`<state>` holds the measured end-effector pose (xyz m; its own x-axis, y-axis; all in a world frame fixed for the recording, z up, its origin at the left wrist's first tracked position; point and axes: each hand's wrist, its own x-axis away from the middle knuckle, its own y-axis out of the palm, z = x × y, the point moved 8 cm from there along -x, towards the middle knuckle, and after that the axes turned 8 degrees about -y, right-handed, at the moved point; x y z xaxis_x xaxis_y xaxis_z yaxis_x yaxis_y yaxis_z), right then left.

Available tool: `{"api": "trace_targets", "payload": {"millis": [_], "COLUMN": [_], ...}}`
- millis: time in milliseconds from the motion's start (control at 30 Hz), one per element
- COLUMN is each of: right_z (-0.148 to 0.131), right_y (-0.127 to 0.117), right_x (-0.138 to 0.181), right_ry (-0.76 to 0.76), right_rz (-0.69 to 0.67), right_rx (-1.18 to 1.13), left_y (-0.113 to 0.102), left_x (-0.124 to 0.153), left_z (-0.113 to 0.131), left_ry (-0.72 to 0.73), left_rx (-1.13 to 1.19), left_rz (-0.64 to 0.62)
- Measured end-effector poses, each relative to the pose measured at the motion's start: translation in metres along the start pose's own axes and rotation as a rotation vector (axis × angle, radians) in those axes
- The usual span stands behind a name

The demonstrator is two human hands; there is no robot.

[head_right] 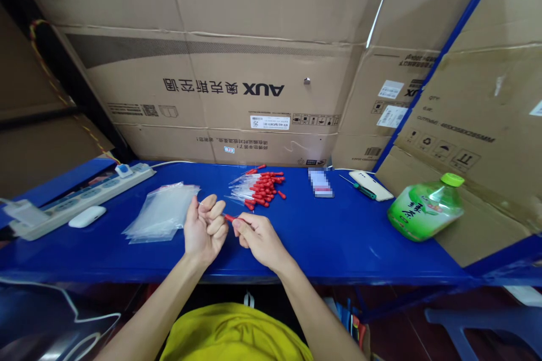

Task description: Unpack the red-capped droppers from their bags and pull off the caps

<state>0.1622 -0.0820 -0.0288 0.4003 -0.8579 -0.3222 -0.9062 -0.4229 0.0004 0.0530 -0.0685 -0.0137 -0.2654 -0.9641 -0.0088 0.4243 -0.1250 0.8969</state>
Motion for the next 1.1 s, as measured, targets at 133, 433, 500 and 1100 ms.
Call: {"api": "trace_targets", "payload": {"millis": [133, 433, 500, 1100], "right_z": [-0.003, -0.004, -0.004, -0.026], "right_y": [-0.004, -0.013, -0.016, -0.116], "right_x": [0.001, 0.0, 0.001, 0.009], "right_ry": [-0.023, -0.016, -0.013, 0.001], "right_rz": [0.017, 0.031, 0.037, 0.345], "right_rx": [0.094, 0.191, 0.194, 0.404], "left_y": [-0.002, -0.007, -0.006, 0.017], "left_x": [0.002, 0.004, 0.005, 0.024], "left_z": [0.002, 0.003, 0.002, 0.057], "left_ry": [0.067, 0.119, 0.127, 0.29], "left_rx": [-0.02, -0.054, -0.048, -0.018], "left_rz": [0.046, 0.174, 0.192, 0.087]}}
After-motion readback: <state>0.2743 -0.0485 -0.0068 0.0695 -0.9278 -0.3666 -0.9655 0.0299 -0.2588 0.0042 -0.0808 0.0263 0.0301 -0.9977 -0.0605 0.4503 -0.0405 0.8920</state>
